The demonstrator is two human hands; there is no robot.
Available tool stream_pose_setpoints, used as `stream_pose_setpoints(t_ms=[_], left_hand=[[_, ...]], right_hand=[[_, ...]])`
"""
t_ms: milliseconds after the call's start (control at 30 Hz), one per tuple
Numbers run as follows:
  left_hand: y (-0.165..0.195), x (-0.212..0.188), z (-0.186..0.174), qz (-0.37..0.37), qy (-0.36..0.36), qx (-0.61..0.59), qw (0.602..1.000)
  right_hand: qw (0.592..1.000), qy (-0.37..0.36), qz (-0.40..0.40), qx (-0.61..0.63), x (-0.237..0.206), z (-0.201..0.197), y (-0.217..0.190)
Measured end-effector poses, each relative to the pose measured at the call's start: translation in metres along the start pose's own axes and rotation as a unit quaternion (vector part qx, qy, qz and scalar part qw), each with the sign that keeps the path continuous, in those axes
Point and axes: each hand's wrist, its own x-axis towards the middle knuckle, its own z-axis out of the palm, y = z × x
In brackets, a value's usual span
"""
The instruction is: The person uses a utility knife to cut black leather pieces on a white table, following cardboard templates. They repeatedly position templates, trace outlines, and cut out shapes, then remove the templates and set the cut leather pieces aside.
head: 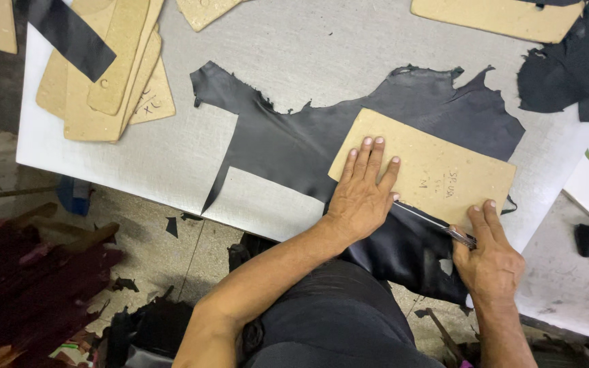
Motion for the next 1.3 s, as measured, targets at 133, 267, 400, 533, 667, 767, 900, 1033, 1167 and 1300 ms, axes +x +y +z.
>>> stream_pose_setpoints(t_ms=[133,267,400,533,667,767,900,1033,1167,1300], left_hand=[[-0.007,0.001,-0.003,-0.002,0.005,-0.037,0.999],[-0.009,0.001,-0.002,0.0,0.007,-0.012,1.0],[-0.009,0.001,0.002,-0.005,0.015,0.021,1.0],[-0.013,0.0,0.005,0.007,0.036,0.053,0.998],[-0.018,0.0,0.005,0.017,-0.019,-0.051,0.998],[-0.022,0.0,0.007,0.033,0.04,0.009,0.999],[-0.023,-0.002,0.011,0.036,0.029,-0.027,0.999],[-0.022,-0.002,0.013,0.04,0.035,-0.004,0.999],[-0.023,0.003,0.01,0.057,-0.023,0.001,0.998],[-0.023,0.008,-0.001,0.018,0.06,0.019,0.998]], right_hand=[[0.998,-0.02,-0.033,-0.05,0.011,-0.019,-0.012],[0.997,-0.059,-0.042,0.0,0.035,-0.056,-0.021],[0.987,-0.019,-0.051,0.154,0.081,-0.08,-0.047],[0.941,-0.001,-0.315,0.128,0.136,-0.072,-0.103],[0.829,-0.04,-0.554,0.069,0.185,-0.055,-0.16],[0.77,-0.066,-0.633,0.049,0.201,-0.049,-0.184],[0.734,-0.078,-0.672,0.061,0.21,-0.044,-0.194],[0.717,-0.066,-0.691,0.063,0.214,-0.035,-0.188],[0.711,-0.038,-0.699,0.06,0.221,-0.029,-0.181],[0.701,-0.002,-0.713,0.011,0.255,-0.034,-0.179]])
